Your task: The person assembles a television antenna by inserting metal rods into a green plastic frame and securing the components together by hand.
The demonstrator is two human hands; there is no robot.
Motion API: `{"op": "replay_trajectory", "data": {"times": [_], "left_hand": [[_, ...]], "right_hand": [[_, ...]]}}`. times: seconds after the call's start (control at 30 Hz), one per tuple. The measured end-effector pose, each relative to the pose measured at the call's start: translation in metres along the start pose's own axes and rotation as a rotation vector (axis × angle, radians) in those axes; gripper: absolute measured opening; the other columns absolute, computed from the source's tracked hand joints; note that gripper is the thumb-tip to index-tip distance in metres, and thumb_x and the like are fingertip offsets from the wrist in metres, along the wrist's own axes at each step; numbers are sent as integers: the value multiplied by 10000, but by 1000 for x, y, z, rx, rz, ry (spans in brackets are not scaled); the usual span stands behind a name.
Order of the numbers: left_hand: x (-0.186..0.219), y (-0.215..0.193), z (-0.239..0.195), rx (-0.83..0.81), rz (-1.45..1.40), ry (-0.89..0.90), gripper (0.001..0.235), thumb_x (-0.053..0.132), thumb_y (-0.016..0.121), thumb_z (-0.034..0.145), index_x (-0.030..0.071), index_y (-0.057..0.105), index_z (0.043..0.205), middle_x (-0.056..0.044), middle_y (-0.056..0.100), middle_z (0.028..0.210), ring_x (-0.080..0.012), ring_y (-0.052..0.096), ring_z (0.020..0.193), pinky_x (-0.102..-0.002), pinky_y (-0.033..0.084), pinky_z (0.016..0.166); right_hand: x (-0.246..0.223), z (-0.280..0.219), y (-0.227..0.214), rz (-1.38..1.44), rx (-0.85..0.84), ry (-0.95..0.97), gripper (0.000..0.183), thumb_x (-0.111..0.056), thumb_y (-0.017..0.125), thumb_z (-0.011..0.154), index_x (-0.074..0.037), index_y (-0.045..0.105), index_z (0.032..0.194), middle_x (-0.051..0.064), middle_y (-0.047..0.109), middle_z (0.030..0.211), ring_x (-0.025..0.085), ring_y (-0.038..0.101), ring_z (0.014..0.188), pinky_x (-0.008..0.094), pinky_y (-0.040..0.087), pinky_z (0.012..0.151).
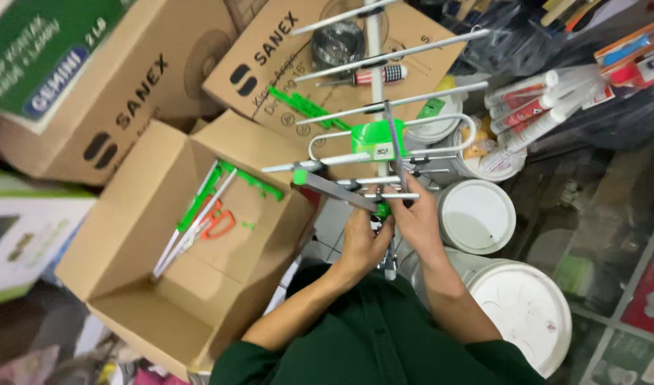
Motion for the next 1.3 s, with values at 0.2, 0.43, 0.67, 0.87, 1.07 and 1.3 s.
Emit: {"op": "replay_trajectory", "data": {"times": [0.2,0.43,0.67,0.87,1.07,1.3], "left_hand": [[24,40,-26,-9,-5,225,687,16,664,924,-68,384,1546,-281,647,1252,-430,654,1108,-447,530,913],[5,31,-50,-220,134,220,414,10,662,954,16,602,1364,-235,675,1252,-388,676,1158,-421,536,967],[5,-44,-15,228,-195,-160,192,53,582,1068,-37,686,1202,-124,736,1012,-187,699,940,-315,578,868],[92,6,42,-9,-387,340,601,-36,520,1061,-6,259,1601,-197,422,1603,-267,412,1536,-384,327,1306],[99,58,105,-18,-896,102,738,-14,548,1038,18,120,1638,-194,275,1658,-254,307,1545,-383,301,1263],[84,70,142,-170,-1085,-88,374,245,568,1105,-20,569,1369,-147,706,1243,-200,650,1136,-364,511,1044]], "right_hand": [[19,-15,-40,-14,33,257,217,-110,666,980,1,660,1166,69,716,870,90,623,759,269,503,654],[68,-32,-79,184,46,-4,196,-157,614,1047,-29,681,1180,-4,678,993,55,557,842,254,466,756],[155,-55,-107,32,135,69,220,-228,676,1026,-10,688,1051,-1,615,843,70,510,762,278,455,667],[197,-68,-104,17,141,62,212,-228,695,989,-16,688,1000,-13,639,806,67,535,726,275,462,630],[195,-75,-96,-68,149,11,192,-220,715,968,-31,698,993,0,637,766,78,535,690,281,467,605],[164,-77,-84,-43,94,-13,209,-202,711,954,-30,702,1072,13,637,813,89,544,714,274,475,633]]}}
Point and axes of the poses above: each hand's wrist, its own z-axis towards the middle knuckle, its own y-axis out of the palm, x = y × z, the point moved 4 cm from there along z, towards the middle knuckle
